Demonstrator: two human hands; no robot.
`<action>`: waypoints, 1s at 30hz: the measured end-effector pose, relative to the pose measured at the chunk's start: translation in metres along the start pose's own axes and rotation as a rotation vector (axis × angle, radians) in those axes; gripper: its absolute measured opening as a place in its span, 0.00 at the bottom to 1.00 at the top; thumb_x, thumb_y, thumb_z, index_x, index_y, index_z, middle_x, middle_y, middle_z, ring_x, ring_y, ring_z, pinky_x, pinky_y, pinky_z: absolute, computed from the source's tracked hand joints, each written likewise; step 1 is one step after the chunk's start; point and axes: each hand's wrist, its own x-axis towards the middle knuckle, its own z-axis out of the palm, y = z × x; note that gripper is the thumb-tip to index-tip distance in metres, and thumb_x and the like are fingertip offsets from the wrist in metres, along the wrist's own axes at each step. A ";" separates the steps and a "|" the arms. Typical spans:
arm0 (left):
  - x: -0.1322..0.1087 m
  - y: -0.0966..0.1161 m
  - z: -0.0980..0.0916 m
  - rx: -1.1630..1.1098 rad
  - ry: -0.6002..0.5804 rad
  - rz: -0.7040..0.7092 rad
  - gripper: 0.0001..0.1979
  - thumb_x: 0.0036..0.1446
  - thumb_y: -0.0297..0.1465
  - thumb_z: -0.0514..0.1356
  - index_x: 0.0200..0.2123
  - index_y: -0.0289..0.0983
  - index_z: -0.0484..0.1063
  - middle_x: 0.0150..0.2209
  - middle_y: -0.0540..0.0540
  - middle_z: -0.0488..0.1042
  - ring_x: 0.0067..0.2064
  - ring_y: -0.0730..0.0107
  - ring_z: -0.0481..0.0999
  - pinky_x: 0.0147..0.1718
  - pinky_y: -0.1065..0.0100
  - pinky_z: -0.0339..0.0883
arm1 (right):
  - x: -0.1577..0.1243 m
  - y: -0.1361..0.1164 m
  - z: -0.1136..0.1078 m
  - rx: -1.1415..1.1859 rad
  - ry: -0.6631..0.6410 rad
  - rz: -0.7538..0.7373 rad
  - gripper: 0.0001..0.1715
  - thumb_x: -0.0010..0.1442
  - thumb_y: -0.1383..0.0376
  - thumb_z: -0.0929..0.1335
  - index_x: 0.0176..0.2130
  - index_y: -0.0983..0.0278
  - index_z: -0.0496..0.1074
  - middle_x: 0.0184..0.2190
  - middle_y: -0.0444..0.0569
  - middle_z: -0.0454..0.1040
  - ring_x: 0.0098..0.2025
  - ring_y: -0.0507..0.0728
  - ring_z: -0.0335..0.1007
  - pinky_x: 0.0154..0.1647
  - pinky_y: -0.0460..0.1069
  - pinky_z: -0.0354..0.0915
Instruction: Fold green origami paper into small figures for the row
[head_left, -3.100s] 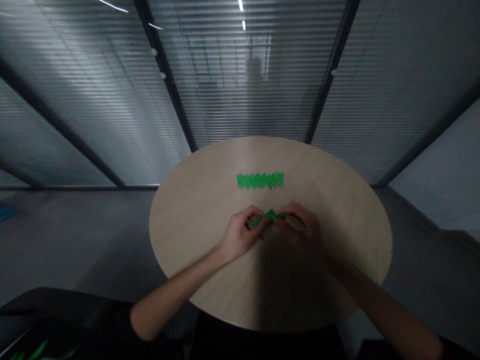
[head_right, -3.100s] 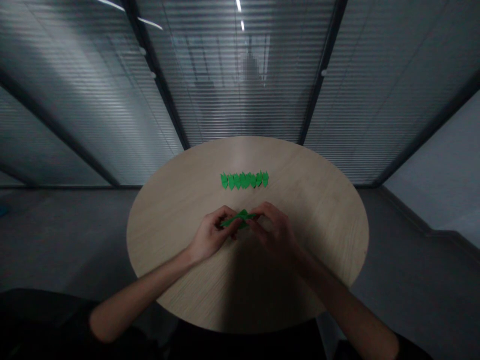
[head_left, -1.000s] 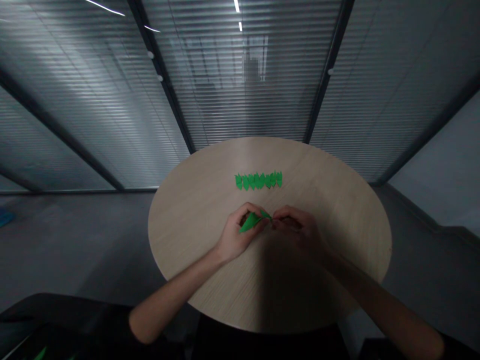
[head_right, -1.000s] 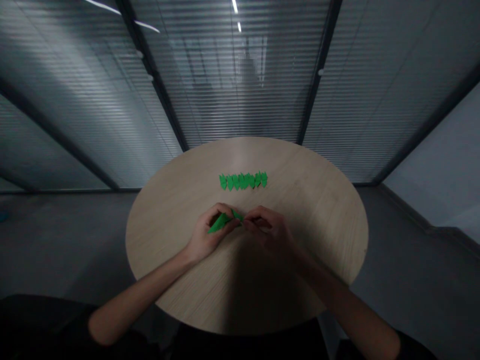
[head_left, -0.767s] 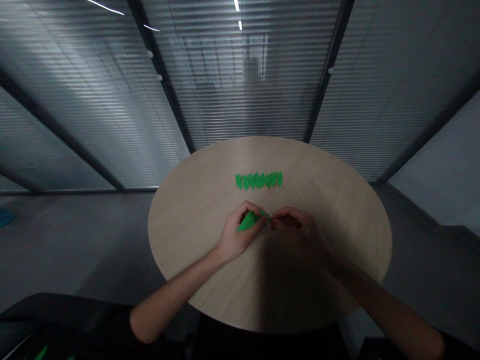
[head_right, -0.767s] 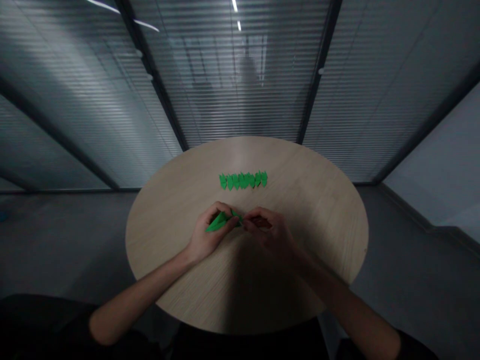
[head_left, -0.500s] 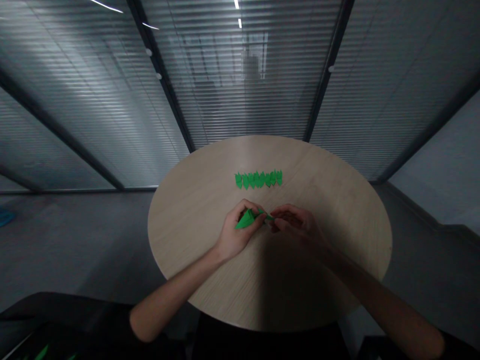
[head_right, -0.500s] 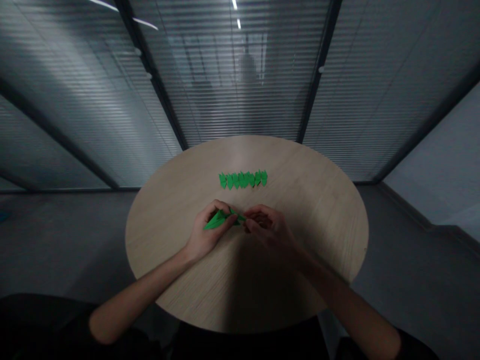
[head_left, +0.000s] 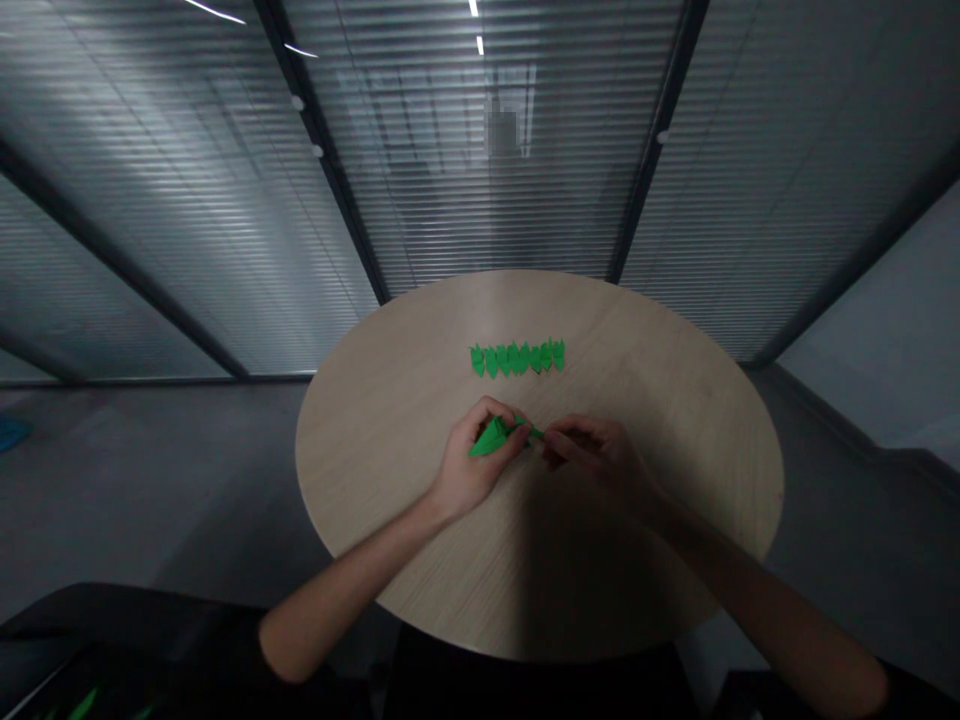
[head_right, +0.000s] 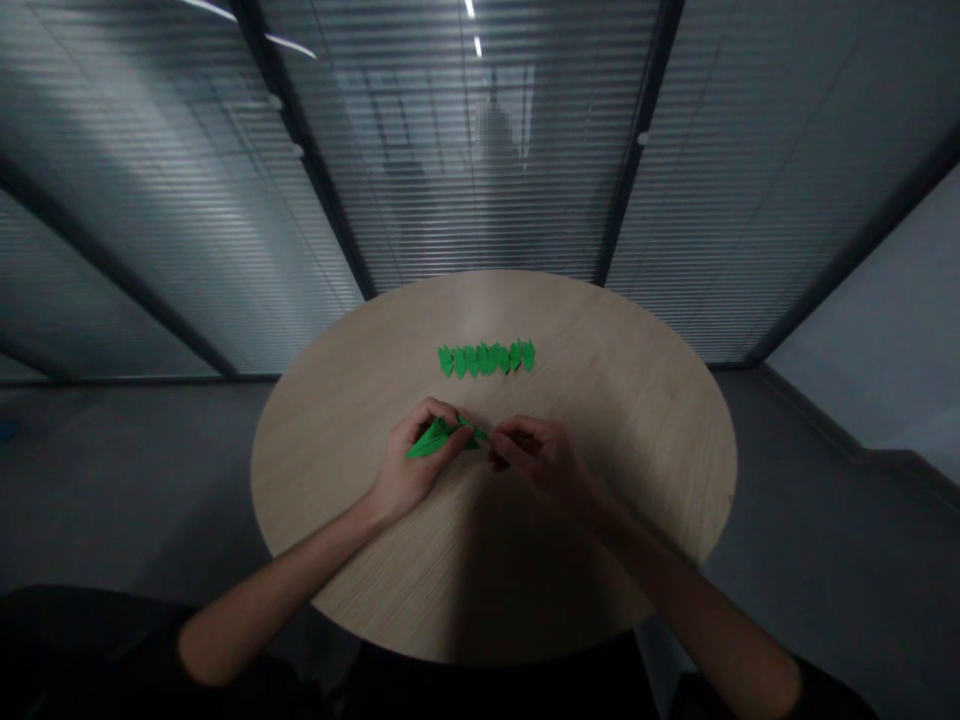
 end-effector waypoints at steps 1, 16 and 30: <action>0.000 -0.001 0.000 -0.001 0.002 0.000 0.09 0.60 0.32 0.65 0.33 0.38 0.66 0.35 0.46 0.76 0.36 0.68 0.75 0.37 0.63 0.69 | 0.000 0.000 0.000 -0.005 -0.002 -0.004 0.17 0.61 0.52 0.72 0.30 0.63 0.78 0.24 0.47 0.78 0.26 0.53 0.76 0.28 0.47 0.75; 0.000 0.000 0.001 -0.029 -0.002 -0.013 0.10 0.60 0.31 0.66 0.33 0.38 0.65 0.35 0.48 0.75 0.35 0.71 0.74 0.37 0.66 0.68 | -0.002 0.006 -0.001 -0.014 -0.024 0.005 0.14 0.60 0.55 0.73 0.35 0.63 0.78 0.27 0.47 0.79 0.29 0.54 0.77 0.31 0.49 0.74; 0.000 0.000 0.000 -0.059 -0.032 0.007 0.09 0.61 0.30 0.65 0.33 0.38 0.66 0.36 0.47 0.76 0.36 0.70 0.75 0.38 0.65 0.69 | -0.001 -0.001 0.001 -0.013 -0.018 0.037 0.15 0.61 0.55 0.71 0.31 0.64 0.77 0.25 0.47 0.78 0.28 0.53 0.75 0.31 0.47 0.73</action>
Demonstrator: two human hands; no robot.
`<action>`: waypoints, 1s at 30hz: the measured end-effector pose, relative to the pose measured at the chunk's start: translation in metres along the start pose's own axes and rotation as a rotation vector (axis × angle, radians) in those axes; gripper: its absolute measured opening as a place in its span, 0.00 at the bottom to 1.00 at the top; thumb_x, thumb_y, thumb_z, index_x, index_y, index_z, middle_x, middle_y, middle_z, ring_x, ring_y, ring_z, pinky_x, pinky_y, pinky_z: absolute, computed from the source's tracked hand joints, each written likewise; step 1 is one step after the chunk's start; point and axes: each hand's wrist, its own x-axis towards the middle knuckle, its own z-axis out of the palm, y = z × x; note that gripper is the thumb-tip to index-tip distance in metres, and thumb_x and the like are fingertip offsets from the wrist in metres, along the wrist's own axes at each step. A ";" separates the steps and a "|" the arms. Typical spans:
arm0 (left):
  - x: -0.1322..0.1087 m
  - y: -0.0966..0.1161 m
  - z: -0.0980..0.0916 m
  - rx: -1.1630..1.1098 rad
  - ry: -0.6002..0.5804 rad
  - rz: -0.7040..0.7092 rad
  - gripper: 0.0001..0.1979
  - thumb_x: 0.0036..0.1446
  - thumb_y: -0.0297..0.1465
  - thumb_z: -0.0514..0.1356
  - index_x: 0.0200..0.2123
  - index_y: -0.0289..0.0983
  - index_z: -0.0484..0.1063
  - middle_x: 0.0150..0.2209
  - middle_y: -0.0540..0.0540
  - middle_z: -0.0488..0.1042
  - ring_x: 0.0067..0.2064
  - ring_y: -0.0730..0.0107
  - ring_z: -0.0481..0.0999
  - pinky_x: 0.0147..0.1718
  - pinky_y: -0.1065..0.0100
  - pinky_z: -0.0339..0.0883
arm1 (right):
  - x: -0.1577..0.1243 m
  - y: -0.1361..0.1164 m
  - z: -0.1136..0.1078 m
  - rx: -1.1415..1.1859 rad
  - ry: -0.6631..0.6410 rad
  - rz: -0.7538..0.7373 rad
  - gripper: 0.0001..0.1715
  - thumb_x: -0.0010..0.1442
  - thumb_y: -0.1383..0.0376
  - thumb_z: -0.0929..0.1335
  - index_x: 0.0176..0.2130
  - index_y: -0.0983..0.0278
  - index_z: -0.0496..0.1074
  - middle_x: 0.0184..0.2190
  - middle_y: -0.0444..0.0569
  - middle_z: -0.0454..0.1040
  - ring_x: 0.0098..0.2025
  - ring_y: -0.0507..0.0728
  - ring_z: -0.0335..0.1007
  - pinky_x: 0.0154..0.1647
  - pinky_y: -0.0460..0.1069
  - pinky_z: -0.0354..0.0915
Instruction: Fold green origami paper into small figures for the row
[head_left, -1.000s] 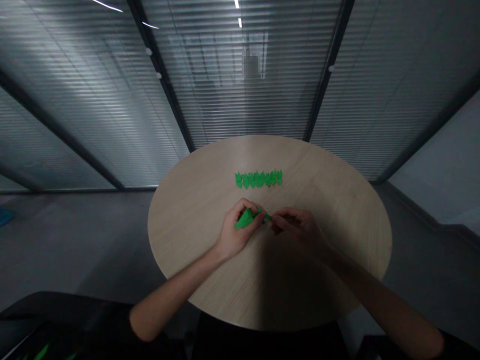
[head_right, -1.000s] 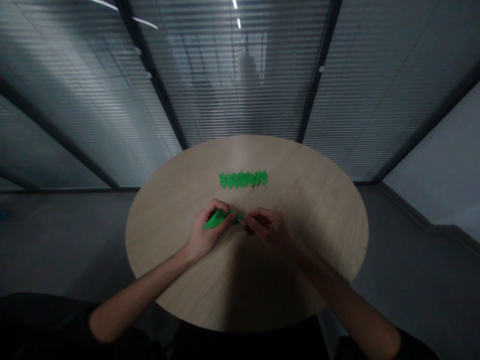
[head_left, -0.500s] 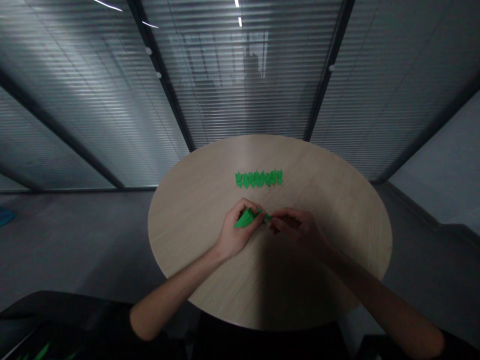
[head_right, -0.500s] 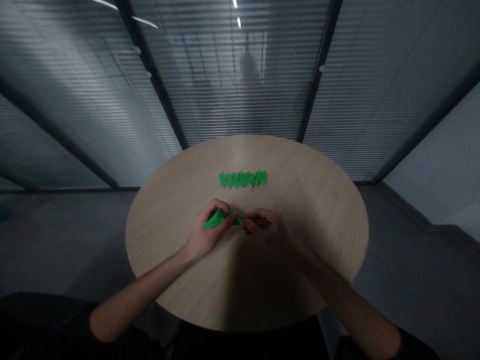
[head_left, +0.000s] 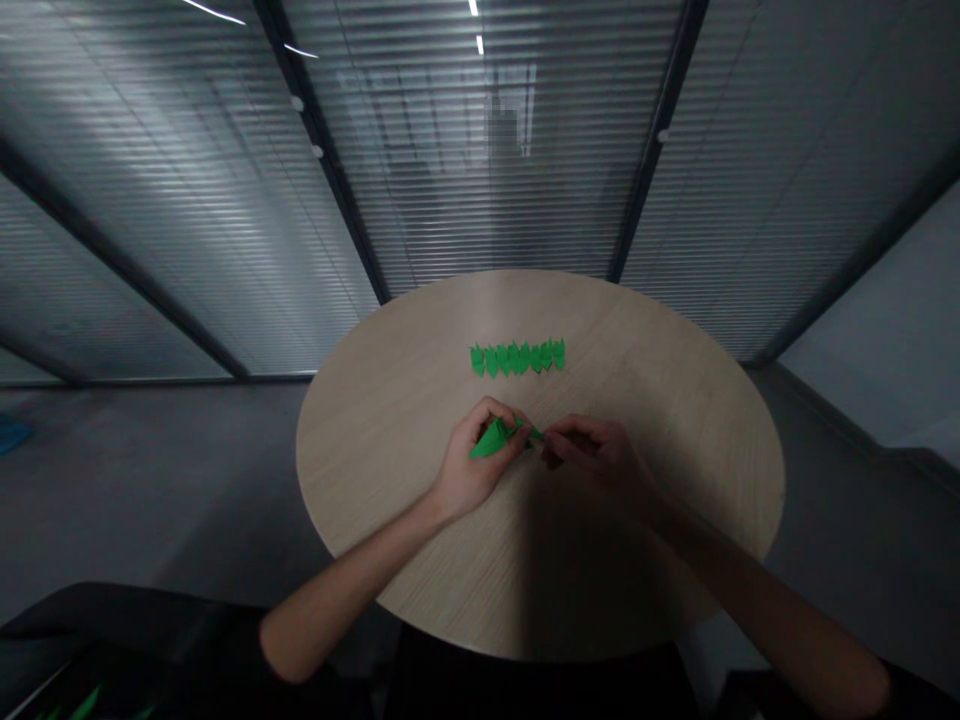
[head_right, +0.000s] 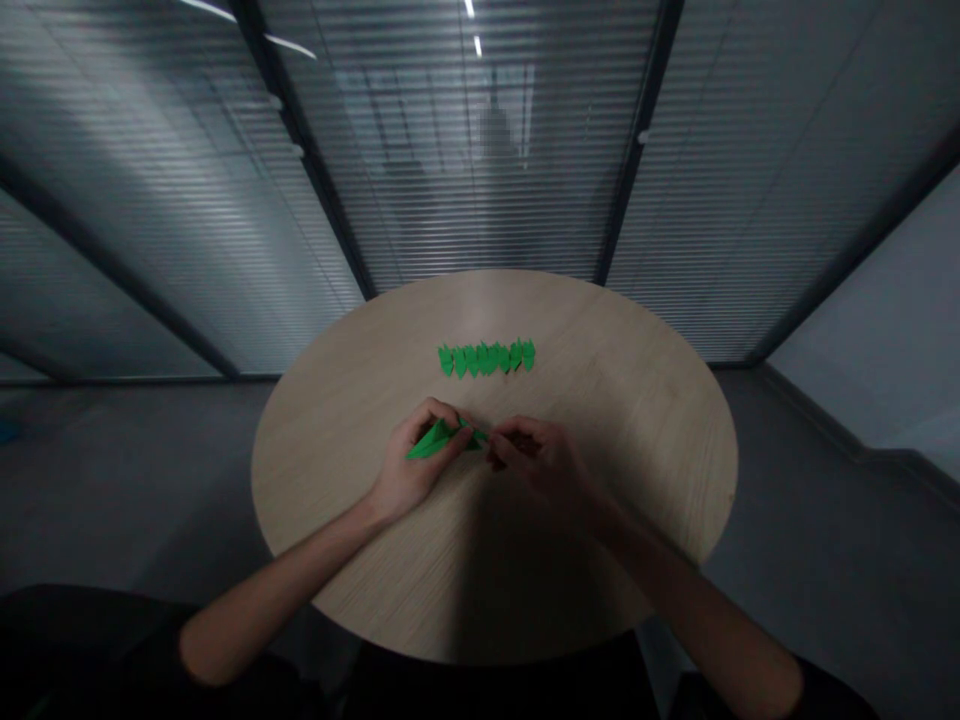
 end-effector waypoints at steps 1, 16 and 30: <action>0.000 0.000 0.000 -0.004 -0.001 0.000 0.09 0.61 0.30 0.65 0.34 0.38 0.66 0.35 0.47 0.76 0.36 0.70 0.75 0.38 0.65 0.69 | 0.000 0.000 0.000 0.003 -0.004 0.002 0.15 0.61 0.55 0.71 0.31 0.64 0.77 0.25 0.47 0.78 0.28 0.53 0.75 0.31 0.47 0.73; 0.000 -0.005 0.000 0.031 -0.024 0.020 0.09 0.61 0.30 0.65 0.34 0.38 0.66 0.35 0.48 0.76 0.35 0.71 0.75 0.35 0.66 0.69 | 0.000 -0.001 0.000 -0.022 -0.037 0.034 0.13 0.61 0.56 0.71 0.33 0.64 0.76 0.26 0.47 0.77 0.29 0.53 0.74 0.31 0.47 0.70; 0.000 0.001 0.000 0.037 -0.042 0.010 0.07 0.62 0.30 0.64 0.36 0.38 0.66 0.39 0.45 0.78 0.39 0.67 0.77 0.40 0.63 0.72 | -0.001 -0.001 0.001 -0.061 0.036 -0.023 0.13 0.61 0.57 0.70 0.30 0.64 0.75 0.24 0.46 0.76 0.26 0.52 0.71 0.29 0.46 0.67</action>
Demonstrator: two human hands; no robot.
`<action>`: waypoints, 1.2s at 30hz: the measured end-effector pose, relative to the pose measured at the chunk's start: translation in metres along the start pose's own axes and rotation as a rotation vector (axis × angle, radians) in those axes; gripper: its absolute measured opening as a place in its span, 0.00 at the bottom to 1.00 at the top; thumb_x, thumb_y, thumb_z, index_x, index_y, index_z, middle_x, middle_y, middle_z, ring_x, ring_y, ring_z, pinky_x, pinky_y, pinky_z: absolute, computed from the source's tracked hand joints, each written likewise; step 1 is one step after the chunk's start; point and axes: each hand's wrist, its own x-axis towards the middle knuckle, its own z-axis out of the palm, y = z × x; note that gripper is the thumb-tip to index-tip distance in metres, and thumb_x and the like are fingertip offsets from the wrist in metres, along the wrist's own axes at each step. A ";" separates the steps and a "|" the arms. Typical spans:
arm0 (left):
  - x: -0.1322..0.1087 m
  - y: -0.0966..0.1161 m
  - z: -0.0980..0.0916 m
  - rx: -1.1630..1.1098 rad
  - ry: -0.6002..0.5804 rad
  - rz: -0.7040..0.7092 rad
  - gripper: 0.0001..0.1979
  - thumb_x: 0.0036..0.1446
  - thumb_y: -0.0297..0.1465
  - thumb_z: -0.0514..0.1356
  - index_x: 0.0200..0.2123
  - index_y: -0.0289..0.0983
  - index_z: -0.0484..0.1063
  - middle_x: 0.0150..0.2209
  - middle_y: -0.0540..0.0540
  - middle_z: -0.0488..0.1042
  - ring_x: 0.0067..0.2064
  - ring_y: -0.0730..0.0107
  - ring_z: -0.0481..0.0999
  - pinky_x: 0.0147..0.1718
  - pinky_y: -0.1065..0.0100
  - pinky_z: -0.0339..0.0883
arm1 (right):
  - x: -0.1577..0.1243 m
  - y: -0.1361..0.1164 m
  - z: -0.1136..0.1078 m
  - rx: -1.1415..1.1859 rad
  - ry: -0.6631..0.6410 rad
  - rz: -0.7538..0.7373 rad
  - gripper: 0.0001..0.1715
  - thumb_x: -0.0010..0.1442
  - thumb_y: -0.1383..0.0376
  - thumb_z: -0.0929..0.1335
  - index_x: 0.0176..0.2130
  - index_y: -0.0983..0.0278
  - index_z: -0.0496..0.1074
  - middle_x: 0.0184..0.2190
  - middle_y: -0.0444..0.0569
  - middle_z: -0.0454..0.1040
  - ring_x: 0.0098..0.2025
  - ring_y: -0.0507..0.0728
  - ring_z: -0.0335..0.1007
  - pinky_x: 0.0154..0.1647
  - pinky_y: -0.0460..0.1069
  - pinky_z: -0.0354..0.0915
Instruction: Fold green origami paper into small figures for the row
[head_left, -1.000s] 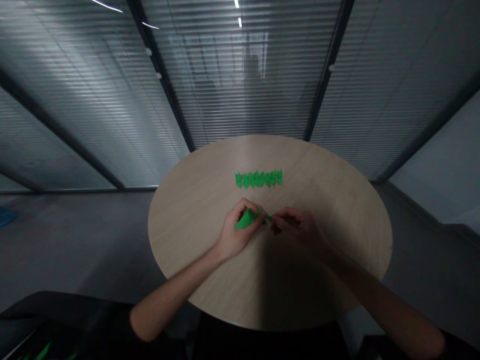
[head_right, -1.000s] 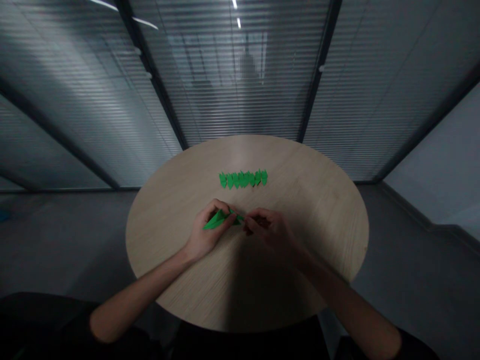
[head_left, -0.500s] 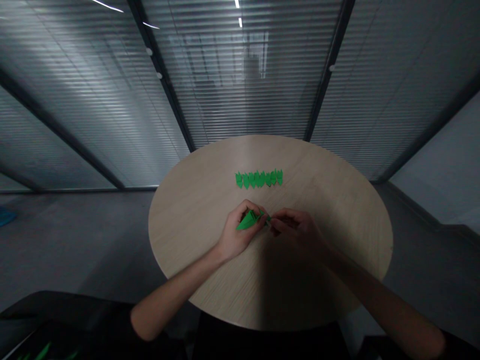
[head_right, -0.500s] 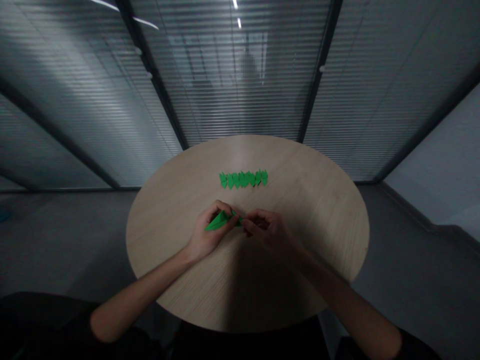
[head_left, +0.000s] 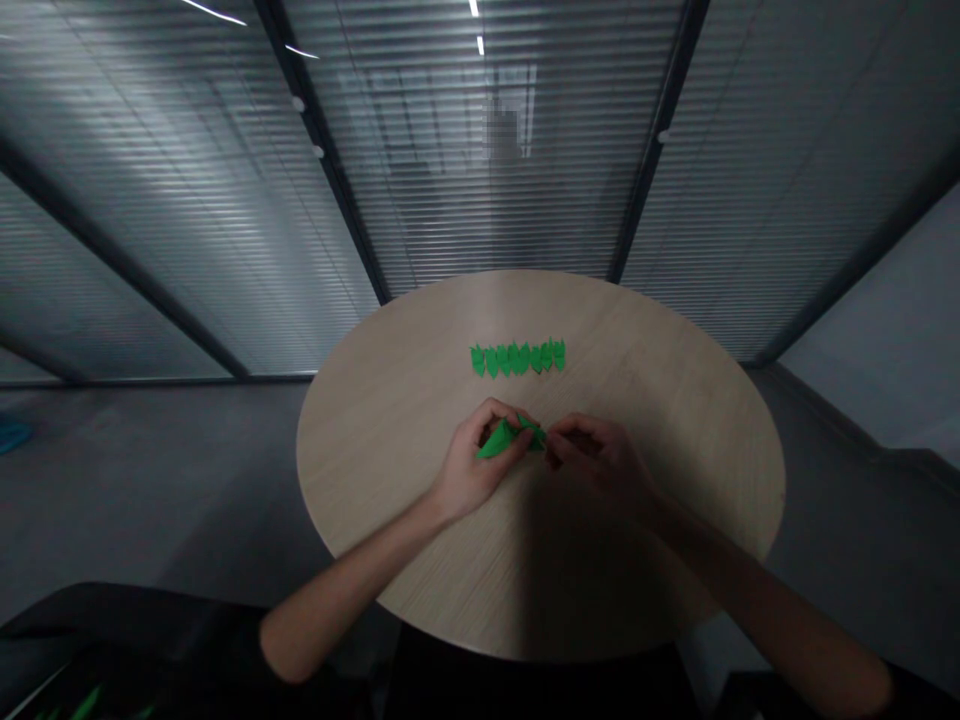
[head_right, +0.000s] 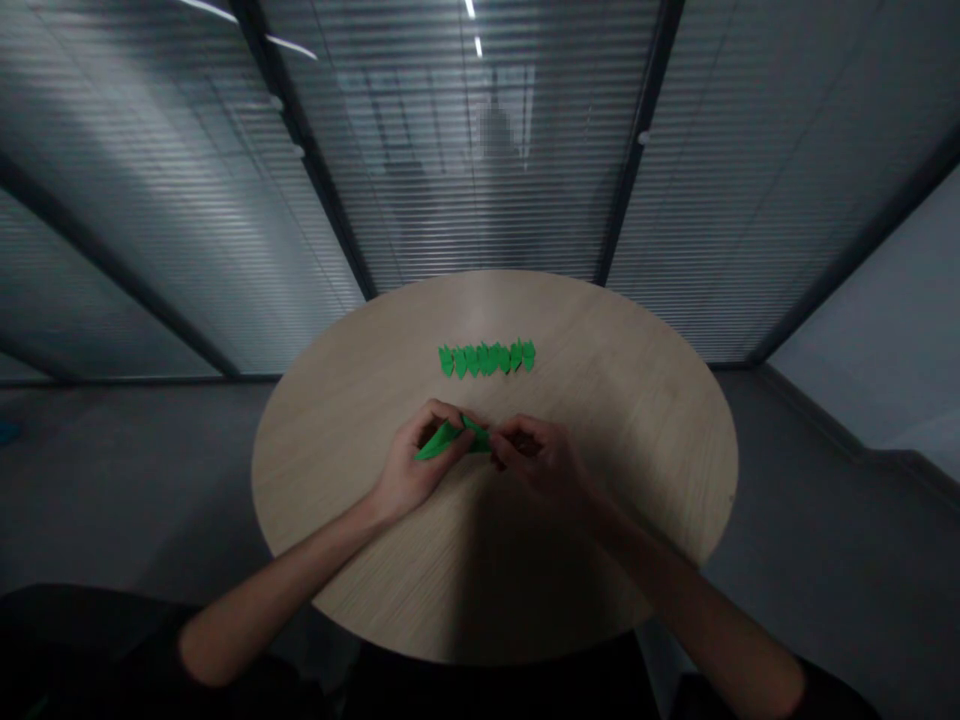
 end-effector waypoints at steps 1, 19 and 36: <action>0.000 0.000 0.000 0.010 0.007 -0.005 0.08 0.62 0.30 0.64 0.36 0.38 0.67 0.38 0.45 0.78 0.39 0.68 0.77 0.39 0.63 0.72 | 0.000 0.000 0.000 -0.002 -0.005 -0.001 0.14 0.61 0.57 0.70 0.30 0.64 0.74 0.24 0.46 0.75 0.26 0.52 0.71 0.28 0.46 0.66; -0.004 -0.005 -0.001 -0.003 -0.085 0.026 0.05 0.64 0.29 0.63 0.39 0.36 0.68 0.45 0.42 0.79 0.44 0.67 0.79 0.44 0.65 0.72 | 0.000 -0.003 0.000 -0.016 -0.024 0.021 0.16 0.61 0.56 0.71 0.28 0.64 0.75 0.23 0.46 0.75 0.26 0.52 0.71 0.29 0.48 0.67; -0.004 -0.006 -0.002 -0.015 -0.152 0.000 0.05 0.64 0.29 0.62 0.42 0.37 0.68 0.54 0.36 0.77 0.51 0.62 0.80 0.51 0.58 0.74 | 0.001 -0.001 0.000 0.003 -0.070 0.007 0.15 0.63 0.54 0.70 0.31 0.63 0.74 0.24 0.45 0.74 0.26 0.52 0.70 0.29 0.47 0.68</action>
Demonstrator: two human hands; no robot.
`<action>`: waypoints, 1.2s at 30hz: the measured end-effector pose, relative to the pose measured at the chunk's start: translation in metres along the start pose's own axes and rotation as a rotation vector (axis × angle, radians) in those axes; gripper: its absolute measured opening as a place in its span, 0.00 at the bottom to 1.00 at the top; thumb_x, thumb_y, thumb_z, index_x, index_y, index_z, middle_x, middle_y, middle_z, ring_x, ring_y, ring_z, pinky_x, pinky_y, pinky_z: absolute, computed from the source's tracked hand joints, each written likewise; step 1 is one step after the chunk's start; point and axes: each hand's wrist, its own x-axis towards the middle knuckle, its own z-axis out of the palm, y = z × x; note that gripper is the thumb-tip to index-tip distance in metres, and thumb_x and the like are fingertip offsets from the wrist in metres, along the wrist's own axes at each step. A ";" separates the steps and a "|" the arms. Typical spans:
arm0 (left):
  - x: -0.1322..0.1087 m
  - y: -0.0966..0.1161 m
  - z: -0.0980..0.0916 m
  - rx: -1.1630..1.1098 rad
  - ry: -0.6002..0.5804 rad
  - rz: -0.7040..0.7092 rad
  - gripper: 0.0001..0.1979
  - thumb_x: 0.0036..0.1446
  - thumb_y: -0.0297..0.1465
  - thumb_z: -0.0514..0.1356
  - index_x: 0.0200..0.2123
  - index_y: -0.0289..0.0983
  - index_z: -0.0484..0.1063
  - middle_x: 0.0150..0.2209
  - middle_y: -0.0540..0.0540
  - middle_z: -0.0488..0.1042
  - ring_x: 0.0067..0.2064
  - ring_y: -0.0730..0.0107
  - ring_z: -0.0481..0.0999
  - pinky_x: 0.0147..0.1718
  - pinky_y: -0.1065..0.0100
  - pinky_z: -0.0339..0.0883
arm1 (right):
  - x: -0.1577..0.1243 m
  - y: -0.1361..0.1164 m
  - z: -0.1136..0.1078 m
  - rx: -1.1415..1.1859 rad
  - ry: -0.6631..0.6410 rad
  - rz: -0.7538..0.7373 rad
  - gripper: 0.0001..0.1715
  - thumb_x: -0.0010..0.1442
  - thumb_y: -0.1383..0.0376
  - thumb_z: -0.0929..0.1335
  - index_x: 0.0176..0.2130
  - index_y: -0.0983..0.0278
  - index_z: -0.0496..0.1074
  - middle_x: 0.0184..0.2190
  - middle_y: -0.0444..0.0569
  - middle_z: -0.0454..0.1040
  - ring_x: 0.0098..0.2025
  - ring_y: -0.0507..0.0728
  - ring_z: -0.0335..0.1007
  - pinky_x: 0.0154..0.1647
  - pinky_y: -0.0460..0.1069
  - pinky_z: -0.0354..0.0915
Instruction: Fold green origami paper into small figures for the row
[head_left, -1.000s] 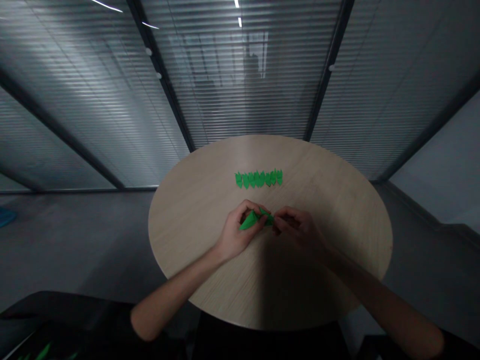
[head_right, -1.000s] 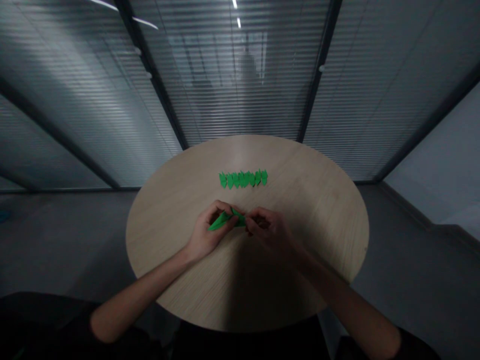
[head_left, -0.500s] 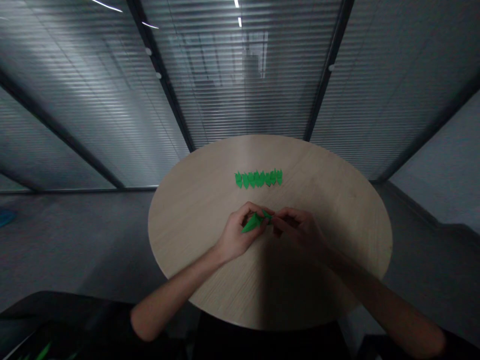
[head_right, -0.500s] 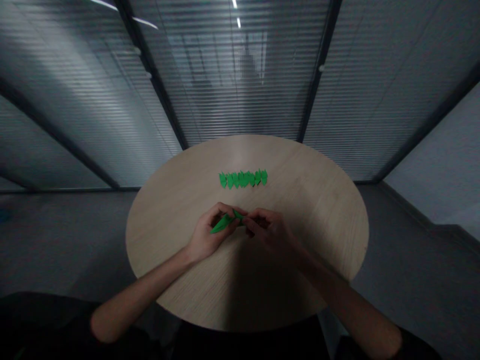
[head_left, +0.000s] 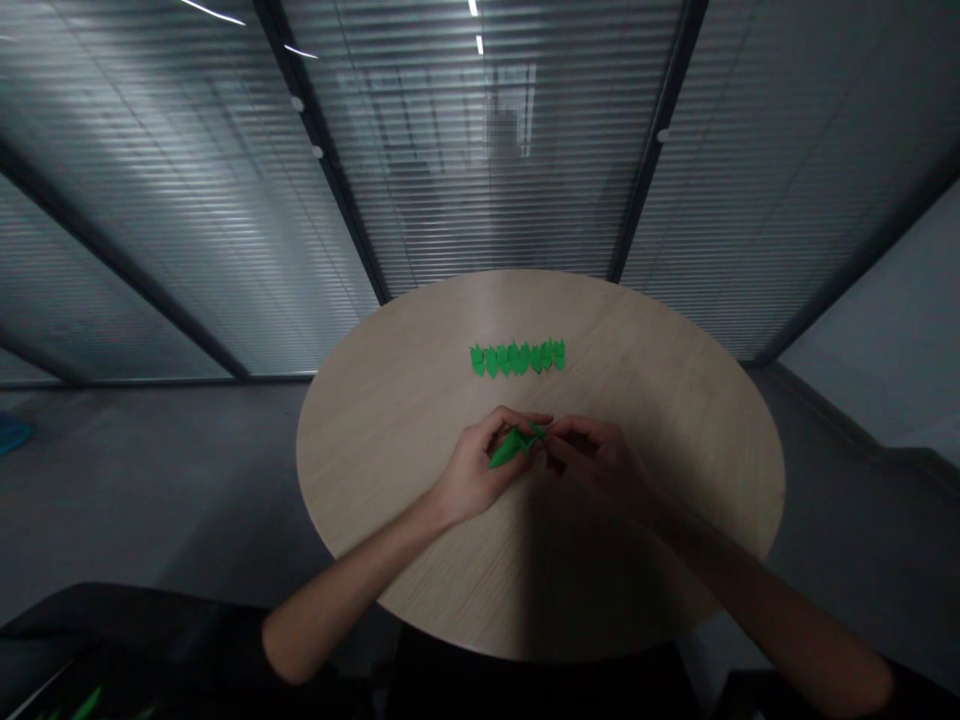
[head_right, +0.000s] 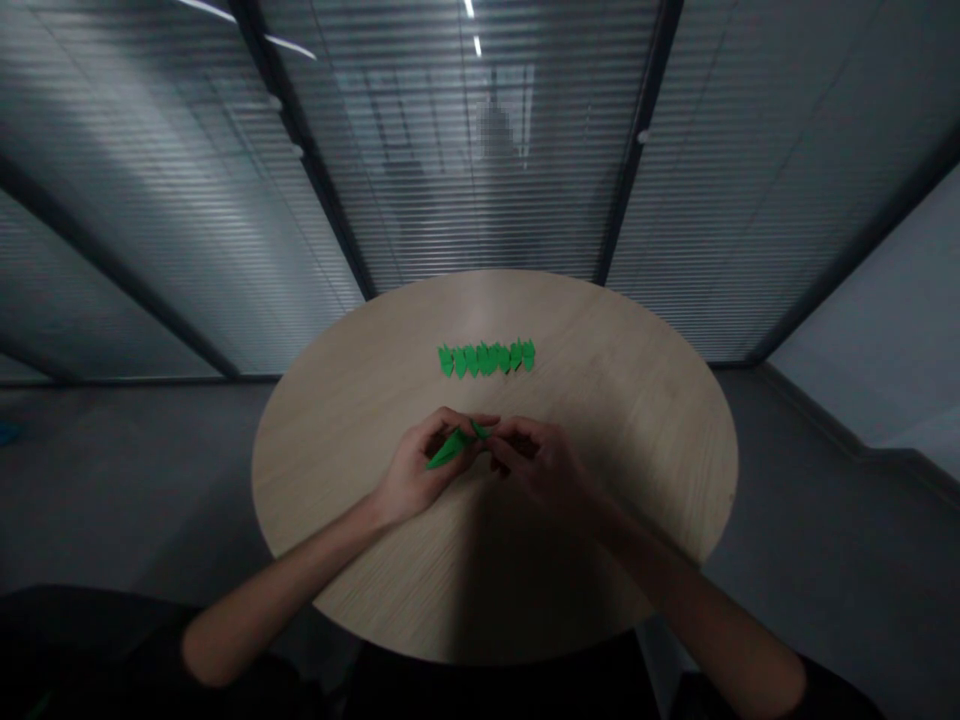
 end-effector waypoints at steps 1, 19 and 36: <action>0.000 0.000 0.000 0.000 -0.005 -0.002 0.05 0.64 0.29 0.62 0.42 0.37 0.68 0.54 0.36 0.77 0.52 0.61 0.79 0.51 0.58 0.73 | 0.000 0.000 0.000 -0.004 0.006 -0.011 0.15 0.63 0.55 0.70 0.32 0.63 0.74 0.24 0.44 0.73 0.26 0.51 0.70 0.28 0.47 0.67; -0.001 0.000 0.001 0.015 -0.044 -0.004 0.05 0.65 0.28 0.61 0.44 0.36 0.68 0.56 0.34 0.75 0.55 0.58 0.78 0.53 0.57 0.72 | -0.001 0.001 0.000 -0.058 -0.028 -0.066 0.18 0.65 0.54 0.69 0.29 0.63 0.72 0.22 0.44 0.71 0.25 0.51 0.67 0.26 0.47 0.64; -0.002 0.000 0.002 -0.006 -0.060 -0.014 0.06 0.65 0.28 0.61 0.44 0.36 0.68 0.57 0.33 0.74 0.58 0.57 0.76 0.54 0.58 0.72 | -0.002 0.000 0.000 -0.036 -0.023 -0.055 0.15 0.64 0.58 0.69 0.29 0.63 0.71 0.22 0.43 0.70 0.24 0.50 0.65 0.24 0.47 0.60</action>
